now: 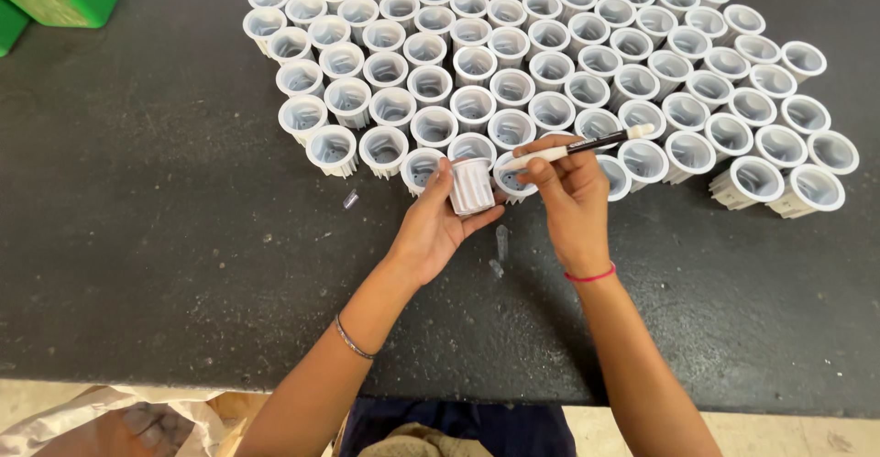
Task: The person holds a small white plastic lamp holder and marks it with a marker, rotating it to mark different sides. They then set the marked part on the table, pick up other plastic holders one at a time, and place them into the large arrangement of holders on the workbench.
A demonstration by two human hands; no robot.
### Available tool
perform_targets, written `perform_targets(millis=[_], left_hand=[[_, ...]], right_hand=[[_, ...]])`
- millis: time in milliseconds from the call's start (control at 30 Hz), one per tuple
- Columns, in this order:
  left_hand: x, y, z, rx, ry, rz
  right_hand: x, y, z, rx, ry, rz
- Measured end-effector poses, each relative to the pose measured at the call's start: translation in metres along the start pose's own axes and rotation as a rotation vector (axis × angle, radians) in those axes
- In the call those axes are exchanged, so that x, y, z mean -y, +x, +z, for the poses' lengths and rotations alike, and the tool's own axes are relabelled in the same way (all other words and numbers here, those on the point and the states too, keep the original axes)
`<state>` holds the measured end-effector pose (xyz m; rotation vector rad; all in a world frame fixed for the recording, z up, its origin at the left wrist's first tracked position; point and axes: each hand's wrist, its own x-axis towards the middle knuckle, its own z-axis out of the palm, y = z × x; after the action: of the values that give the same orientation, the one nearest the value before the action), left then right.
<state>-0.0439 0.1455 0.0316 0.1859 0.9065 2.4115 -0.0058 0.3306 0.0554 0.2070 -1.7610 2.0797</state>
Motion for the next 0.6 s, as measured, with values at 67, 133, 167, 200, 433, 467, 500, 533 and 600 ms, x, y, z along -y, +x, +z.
perform_targets(millis=[67,133,167,200,433,467,500,533,600], left_hand=[[0.002,0.0,-0.002,0.016,0.022,-0.019],[0.004,0.001,-0.003,0.004,0.006,-0.032],[0.004,0.002,-0.004,0.0,-0.002,-0.036],[0.005,0.003,-0.004,0.009,0.001,-0.024],[0.009,0.005,-0.006,0.003,0.009,0.002],[0.008,0.005,-0.007,0.01,-0.001,0.004],[0.009,0.005,-0.007,0.005,0.001,0.0],[0.008,0.005,-0.007,0.001,0.002,-0.003],[0.008,0.005,-0.007,-0.003,0.01,-0.005]], right_hand=[[0.002,-0.002,0.002,0.021,-0.038,-0.029],[0.004,-0.005,0.004,0.036,-0.057,-0.036],[0.005,-0.005,0.004,0.042,-0.071,-0.051],[0.006,-0.006,0.005,0.049,-0.086,-0.065],[0.013,-0.013,0.013,0.068,-0.346,-0.128],[0.015,-0.015,0.014,0.074,-0.364,-0.142],[0.016,-0.015,0.015,0.082,-0.381,-0.156],[0.018,-0.016,0.015,0.09,-0.398,-0.171],[0.02,-0.016,0.017,0.09,-0.46,-0.209]])
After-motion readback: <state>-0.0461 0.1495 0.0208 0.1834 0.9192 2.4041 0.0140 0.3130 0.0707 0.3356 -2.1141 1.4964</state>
